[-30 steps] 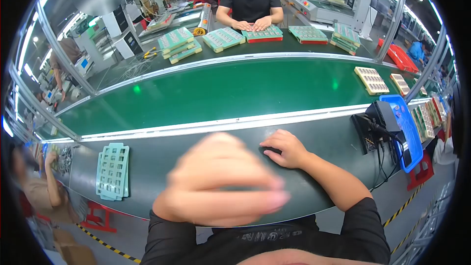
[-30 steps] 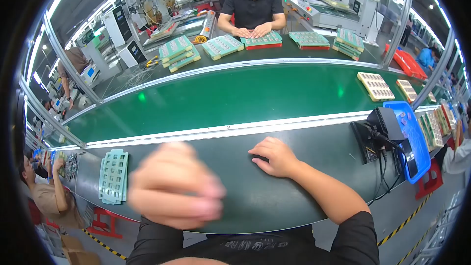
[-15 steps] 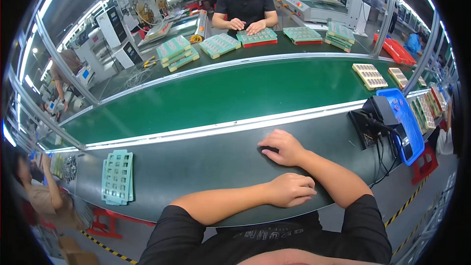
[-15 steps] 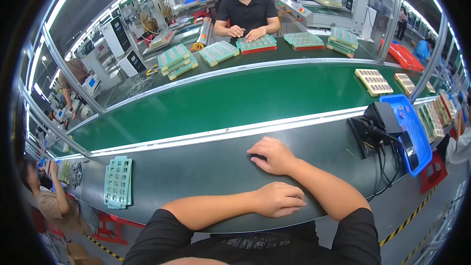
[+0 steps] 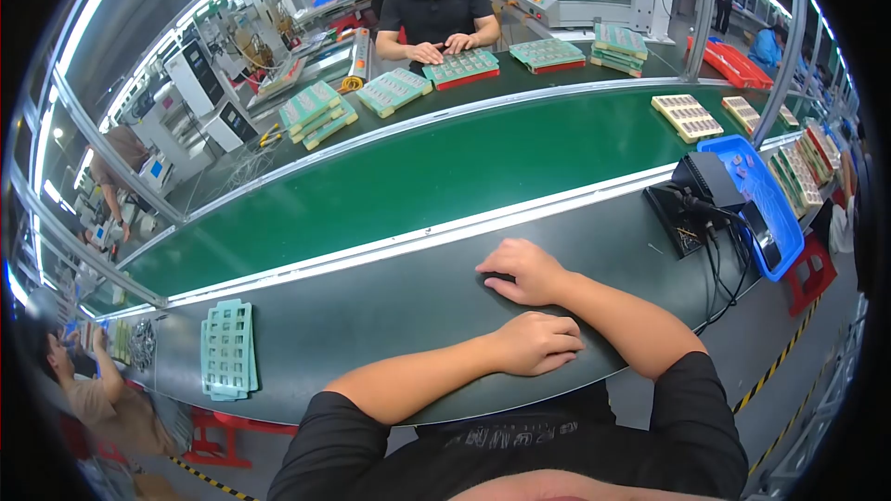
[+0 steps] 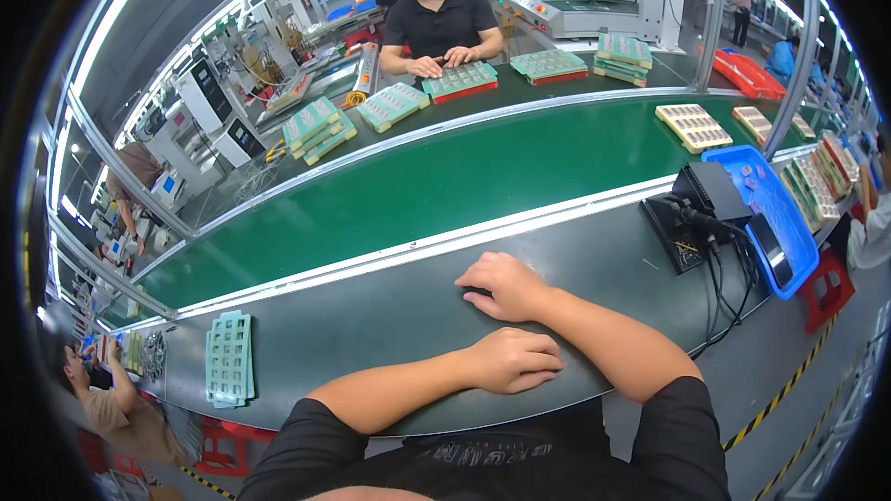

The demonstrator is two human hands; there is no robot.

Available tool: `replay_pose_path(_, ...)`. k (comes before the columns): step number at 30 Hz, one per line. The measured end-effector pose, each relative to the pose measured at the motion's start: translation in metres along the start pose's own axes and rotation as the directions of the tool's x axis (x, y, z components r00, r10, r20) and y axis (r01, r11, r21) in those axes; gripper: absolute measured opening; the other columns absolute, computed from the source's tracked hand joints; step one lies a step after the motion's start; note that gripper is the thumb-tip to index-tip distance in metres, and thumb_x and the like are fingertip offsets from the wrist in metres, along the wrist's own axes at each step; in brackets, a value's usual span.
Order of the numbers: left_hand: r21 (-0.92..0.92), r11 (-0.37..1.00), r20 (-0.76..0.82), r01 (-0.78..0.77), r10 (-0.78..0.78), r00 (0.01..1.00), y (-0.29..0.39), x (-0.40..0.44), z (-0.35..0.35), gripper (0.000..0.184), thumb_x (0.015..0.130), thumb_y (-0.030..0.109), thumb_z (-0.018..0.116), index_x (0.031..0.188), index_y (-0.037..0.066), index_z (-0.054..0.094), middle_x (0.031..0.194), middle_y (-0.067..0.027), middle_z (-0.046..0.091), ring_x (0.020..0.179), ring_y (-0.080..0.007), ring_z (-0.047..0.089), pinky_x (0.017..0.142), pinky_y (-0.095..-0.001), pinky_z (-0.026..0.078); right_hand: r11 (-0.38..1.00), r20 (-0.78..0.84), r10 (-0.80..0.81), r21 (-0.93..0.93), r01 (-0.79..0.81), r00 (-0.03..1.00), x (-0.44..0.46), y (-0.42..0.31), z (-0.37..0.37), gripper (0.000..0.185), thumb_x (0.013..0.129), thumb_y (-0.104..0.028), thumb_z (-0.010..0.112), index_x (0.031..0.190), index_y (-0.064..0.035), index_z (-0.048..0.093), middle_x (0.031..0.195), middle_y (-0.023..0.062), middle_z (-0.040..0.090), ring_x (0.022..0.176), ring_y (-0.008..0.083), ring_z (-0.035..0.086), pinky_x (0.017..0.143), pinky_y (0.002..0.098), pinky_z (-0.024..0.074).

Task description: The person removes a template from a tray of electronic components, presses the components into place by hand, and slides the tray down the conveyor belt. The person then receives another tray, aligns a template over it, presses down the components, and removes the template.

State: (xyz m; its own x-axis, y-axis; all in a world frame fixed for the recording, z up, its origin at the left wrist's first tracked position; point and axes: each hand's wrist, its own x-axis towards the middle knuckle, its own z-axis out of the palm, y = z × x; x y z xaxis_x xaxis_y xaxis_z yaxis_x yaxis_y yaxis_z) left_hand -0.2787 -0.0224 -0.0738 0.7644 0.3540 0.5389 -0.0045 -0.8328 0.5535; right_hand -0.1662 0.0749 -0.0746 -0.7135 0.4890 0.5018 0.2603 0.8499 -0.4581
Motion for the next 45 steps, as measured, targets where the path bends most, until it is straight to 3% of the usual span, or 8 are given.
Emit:
replay_pose_path(9, -0.258, 0.956, 0.013, 0.142, -0.143, 0.99, 0.057, 0.034, -0.113, 0.026, 0.084, 0.01, 0.079, 0.11, 0.006, 0.075, 0.107, -0.008, 0.069, 0.075, -0.0183, 0.066, 0.069, -0.0329, 0.053, 0.993, 0.042, -0.116, -0.026, 0.117, 0.992, -0.005, 0.032, 0.015, 0.024, 0.086, -0.018, 0.073, 0.108, -0.0091, 0.073, 0.104, 0.0051, 0.073, 0.103, 0.0264, 0.063, 0.091, 0.0417, 0.0494)
replay_pose_path(11, -0.354, 0.934, -0.372, 0.05, -0.19, 0.909, 0.108, 0.025, -0.166, 0.027, 0.077, 0.011, 0.083, 0.103, 0.005, 0.077, 0.099, -0.0114, 0.07, 0.072, -0.0168, 0.064, 0.064, -0.0314, 0.05, 1.0, 0.086, 0.007, 0.017, -0.008, 0.996, 0.002, 0.001, -0.004, 0.023, 0.088, -0.019, 0.071, 0.109, -0.0088, 0.073, 0.105, 0.0051, 0.072, 0.104, 0.0262, 0.062, 0.092, 0.0413, 0.0485)
replay_pose_path(14, -0.203, 0.76, -0.777, -0.617, 0.258, 0.573, 0.155, 0.001, -0.203, 0.011, 0.079, 0.016, 0.082, 0.076, 0.012, 0.073, 0.067, 0.0004, 0.062, 0.055, -0.0118, 0.05, 0.052, -0.0288, 0.036, 0.999, 0.025, 0.028, 0.041, -0.029, 0.999, 0.004, -0.002, -0.001, 0.021, 0.088, -0.017, 0.072, 0.107, -0.0079, 0.073, 0.103, 0.0061, 0.072, 0.1, 0.0275, 0.062, 0.09, 0.042, 0.0492)
replay_pose_path(17, -0.217, 0.674, -0.796, -0.706, 0.296, 0.527, 0.211, -0.02, -0.205, 0.025, 0.066, -0.008, 0.078, 0.067, 0.016, 0.069, 0.061, 0.0096, 0.052, 0.049, -0.0068, 0.038, 0.052, -0.0278, 0.031, 0.997, 0.049, 0.065, 0.043, -0.067, 0.997, 0.006, -0.002, -0.001, 0.022, 0.087, -0.014, 0.073, 0.108, -0.0077, 0.073, 0.102, 0.0063, 0.072, 0.097, 0.0279, 0.063, 0.087, 0.0412, 0.0505)
replay_pose_path(20, -0.12, 0.669, -0.658, -0.734, 0.5, 0.563, 0.217, -0.028, -0.205, 0.021, 0.089, 0.005, 0.066, 0.099, 0.019, 0.077, 0.088, 0.0099, 0.068, 0.058, -0.0039, 0.053, 0.06, -0.0212, 0.034, 0.998, 0.017, 0.056, 0.036, -0.056, 0.998, 0.01, -0.005, 0.0, 0.022, 0.087, -0.012, 0.074, 0.108, -0.0074, 0.073, 0.102, 0.006, 0.073, 0.094, 0.0282, 0.064, 0.084, 0.0401, 0.0517)
replay_pose_path(36, -0.295, 0.476, -0.392, -0.828, 0.731, 0.559, 0.234, -0.066, -0.238, 0.029, 0.093, 0.002, 0.043, 0.076, 0.011, 0.064, 0.076, -0.0009, 0.063, 0.057, -0.0072, 0.054, 0.051, -0.0208, 0.036, 0.998, -0.008, 0.06, -0.016, -0.06, 0.998, 0.016, -0.009, 0.004, 0.019, 0.087, -0.01, 0.074, 0.106, -0.0076, 0.075, 0.1, 0.0049, 0.074, 0.087, 0.0259, 0.064, 0.076, 0.0368, 0.0531)
replay_pose_path(40, -0.476, 0.605, -0.34, -0.639, 0.544, 0.767, 0.251, -0.088, -0.244, 0.028, 0.094, 0.003, 0.044, 0.077, 0.012, 0.064, 0.078, -0.0006, 0.062, 0.061, -0.0089, 0.057, 0.054, -0.0227, 0.04, 0.998, 0.002, 0.059, -0.015, -0.059, 0.998, 0.015, -0.009, 0.004, 0.02, 0.087, -0.01, 0.074, 0.106, -0.0077, 0.075, 0.101, 0.0048, 0.074, 0.088, 0.0258, 0.064, 0.076, 0.0367, 0.0531)
replay_pose_path(45, -0.566, 0.317, -0.385, -0.761, 0.715, 0.584, 0.226, -0.099, -0.233, 0.023, 0.065, -0.012, 0.073, 0.063, 0.01, 0.066, 0.061, 0.0047, 0.056, 0.049, -0.0081, 0.045, 0.05, -0.0279, 0.034, 0.998, 0.009, 0.06, -0.018, -0.06, 0.998, 0.015, -0.008, 0.003, 0.021, 0.085, -0.007, 0.075, 0.106, -0.0066, 0.074, 0.102, 0.0054, 0.074, 0.092, 0.0258, 0.065, 0.079, 0.0364, 0.0539)
